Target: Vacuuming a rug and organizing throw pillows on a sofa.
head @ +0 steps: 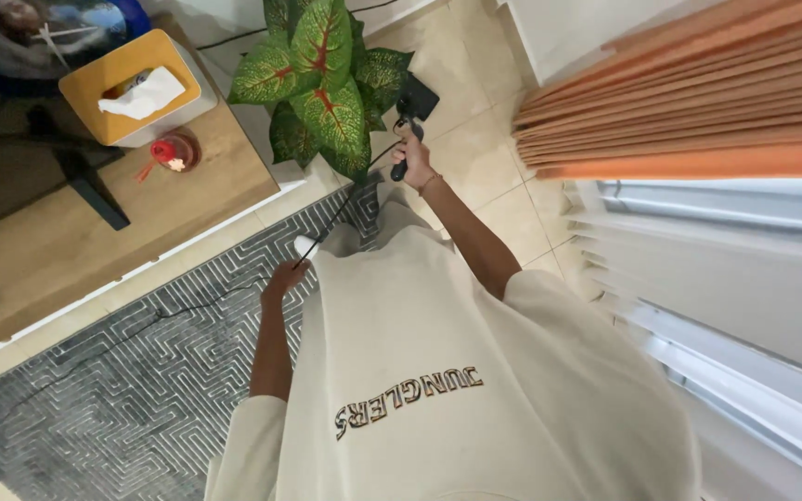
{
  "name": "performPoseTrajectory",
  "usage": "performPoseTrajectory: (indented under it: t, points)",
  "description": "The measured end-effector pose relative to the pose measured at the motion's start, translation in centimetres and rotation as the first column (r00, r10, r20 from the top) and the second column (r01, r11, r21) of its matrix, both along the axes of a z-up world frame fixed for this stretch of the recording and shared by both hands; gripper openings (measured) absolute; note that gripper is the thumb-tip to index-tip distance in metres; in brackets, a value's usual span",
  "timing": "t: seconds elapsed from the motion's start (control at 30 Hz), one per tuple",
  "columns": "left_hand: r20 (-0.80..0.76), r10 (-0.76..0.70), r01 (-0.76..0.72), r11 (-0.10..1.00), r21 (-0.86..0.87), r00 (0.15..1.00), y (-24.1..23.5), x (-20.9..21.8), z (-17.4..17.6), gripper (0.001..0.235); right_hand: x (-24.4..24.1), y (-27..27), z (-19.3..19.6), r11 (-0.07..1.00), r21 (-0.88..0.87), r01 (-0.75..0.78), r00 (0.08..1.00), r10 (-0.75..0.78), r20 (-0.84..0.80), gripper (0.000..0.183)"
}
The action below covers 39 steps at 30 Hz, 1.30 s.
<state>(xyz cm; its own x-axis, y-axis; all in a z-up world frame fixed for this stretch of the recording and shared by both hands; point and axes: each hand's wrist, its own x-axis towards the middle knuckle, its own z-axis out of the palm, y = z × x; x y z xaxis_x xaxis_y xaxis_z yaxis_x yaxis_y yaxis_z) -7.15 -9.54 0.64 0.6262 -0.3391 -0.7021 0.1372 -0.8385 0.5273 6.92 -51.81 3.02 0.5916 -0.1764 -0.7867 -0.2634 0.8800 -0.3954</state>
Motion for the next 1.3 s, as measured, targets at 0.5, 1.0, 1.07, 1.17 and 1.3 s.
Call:
performPoseTrajectory:
  t: [0.5, 1.0, 1.07, 1.17, 1.3]
  points:
    - [-0.083, 0.184, -0.188, 0.981, -0.038, 0.979, 0.9, 2.3, -2.0, 0.048, 0.7, -0.5, -1.5, 0.975, -0.18, -0.129, 0.992, 0.129, -0.007, 0.027]
    - [-0.084, 0.324, -0.334, 0.893, -0.301, 0.942, -9.5, 4.2, -0.4, 0.031, 14.6, -11.4, -7.4, 0.983, -0.071, 0.169, 0.985, -0.166, 0.04, 0.024]
    - [-0.079, 0.294, -0.297, 0.844, -0.447, 0.953, -10.5, 3.8, -0.4, 0.027, 14.7, -13.3, -7.6, 0.98, -0.095, 0.173, 0.984, -0.169, 0.047, 0.02]
    - [0.155, 0.332, -0.243, 0.875, -0.42, 0.93, -10.5, 2.8, -1.3, 0.022, 14.9, -16.5, -7.4, 0.988, -0.062, 0.142, 0.989, -0.139, 0.051, 0.022]
    - [0.173, 0.418, -0.334, 0.866, -0.373, 0.892, -10.9, 1.1, 0.6, 0.022, 14.0, -17.7, -8.2, 0.995, 0.016, 0.099, 0.994, -0.1, 0.04, 0.027]
